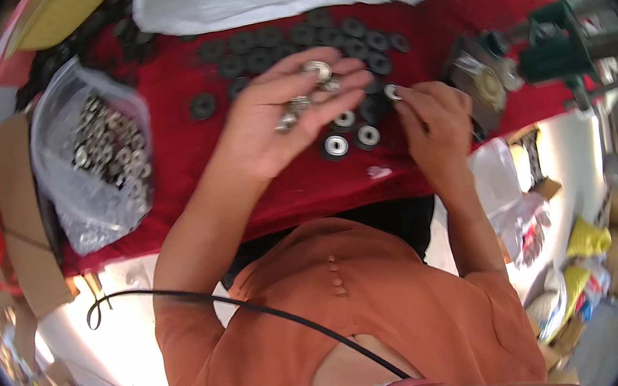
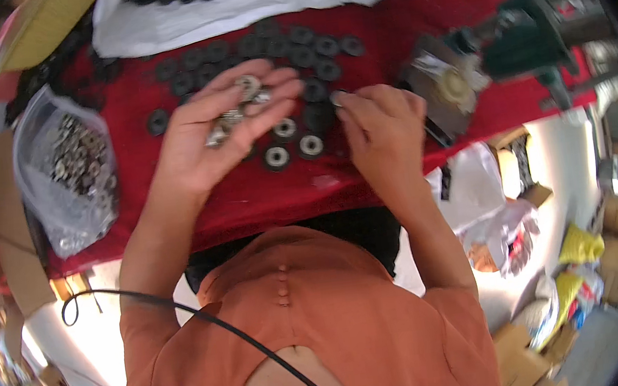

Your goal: The person takes metal bearings from a bag, places them into circular discs on the table by hand, and taps the bearings firmly into place using a mallet.

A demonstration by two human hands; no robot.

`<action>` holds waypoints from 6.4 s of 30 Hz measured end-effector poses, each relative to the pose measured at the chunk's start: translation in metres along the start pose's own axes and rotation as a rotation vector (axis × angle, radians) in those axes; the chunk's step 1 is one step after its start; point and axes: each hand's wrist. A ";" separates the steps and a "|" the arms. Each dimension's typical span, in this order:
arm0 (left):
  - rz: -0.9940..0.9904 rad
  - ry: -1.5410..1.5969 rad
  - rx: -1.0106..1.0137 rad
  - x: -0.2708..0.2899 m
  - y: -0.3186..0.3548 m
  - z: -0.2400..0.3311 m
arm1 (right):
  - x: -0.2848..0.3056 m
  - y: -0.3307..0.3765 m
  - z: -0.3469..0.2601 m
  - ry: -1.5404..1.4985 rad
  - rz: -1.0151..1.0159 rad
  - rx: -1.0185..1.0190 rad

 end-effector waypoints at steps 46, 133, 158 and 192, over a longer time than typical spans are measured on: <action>-0.013 -0.059 0.018 -0.002 0.001 -0.003 | -0.001 0.016 0.006 0.130 -0.107 -0.016; 0.184 -0.119 -0.021 -0.008 0.008 -0.002 | -0.008 -0.032 0.042 -0.124 -0.065 -0.221; 0.080 -0.024 -0.060 0.005 0.007 0.002 | -0.014 -0.005 0.004 0.389 -0.292 0.050; 0.042 -0.049 0.073 -0.004 0.004 -0.005 | -0.017 -0.075 -0.007 -0.515 -0.343 0.067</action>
Point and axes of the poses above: each hand's wrist, its own y-axis away from the middle knuckle, its own x-axis out of the back of the hand, z = x × y, and after that the axes turned 12 degrees about x, right-handed
